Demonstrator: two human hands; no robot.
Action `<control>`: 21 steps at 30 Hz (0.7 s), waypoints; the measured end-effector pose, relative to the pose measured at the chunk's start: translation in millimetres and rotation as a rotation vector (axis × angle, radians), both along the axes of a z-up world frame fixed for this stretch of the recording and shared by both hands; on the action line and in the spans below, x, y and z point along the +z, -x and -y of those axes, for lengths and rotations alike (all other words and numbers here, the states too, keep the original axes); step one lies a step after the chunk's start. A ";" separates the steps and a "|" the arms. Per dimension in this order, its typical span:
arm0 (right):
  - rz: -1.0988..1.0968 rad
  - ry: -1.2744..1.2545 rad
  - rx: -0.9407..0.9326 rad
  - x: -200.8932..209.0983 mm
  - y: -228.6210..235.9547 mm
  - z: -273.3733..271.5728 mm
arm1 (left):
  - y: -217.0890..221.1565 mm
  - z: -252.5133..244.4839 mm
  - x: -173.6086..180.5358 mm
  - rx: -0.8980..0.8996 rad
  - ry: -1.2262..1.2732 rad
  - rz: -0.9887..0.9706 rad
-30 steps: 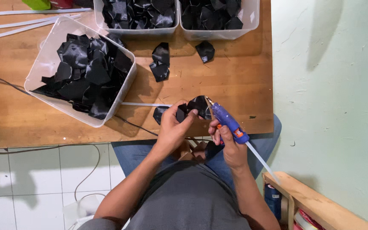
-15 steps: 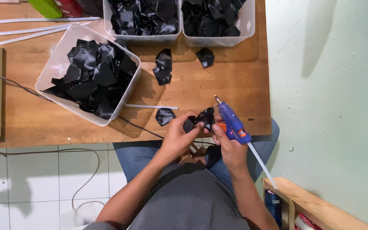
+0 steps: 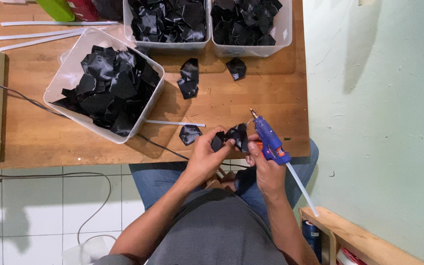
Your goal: The person uses a hot glue gun to apply glue to the edges of small black material pieces and presses them together. They repeatedly pick up pieces from a container, apply glue, and join them on a wooden table.
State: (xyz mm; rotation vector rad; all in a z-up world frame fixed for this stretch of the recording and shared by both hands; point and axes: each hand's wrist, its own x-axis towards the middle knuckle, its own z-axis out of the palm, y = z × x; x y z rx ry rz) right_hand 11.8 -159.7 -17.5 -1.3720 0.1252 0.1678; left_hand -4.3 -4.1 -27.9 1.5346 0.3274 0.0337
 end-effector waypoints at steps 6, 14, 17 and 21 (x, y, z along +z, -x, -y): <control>0.048 0.040 -0.011 10.8 -1.1 -2.3 | -0.3 4.1 18.7 -0.024 0.030 0.005; 0.043 0.014 0.014 -8.3 -1.1 3.0 | 0.4 -0.1 5.1 0.001 0.031 0.011; 0.041 0.006 0.014 -10.9 -0.8 3.9 | 0.4 0.3 9.4 0.003 0.057 -0.006; 0.038 -0.012 0.007 -19.9 1.1 3.3 | -0.1 -0.8 -0.2 0.000 0.062 -0.013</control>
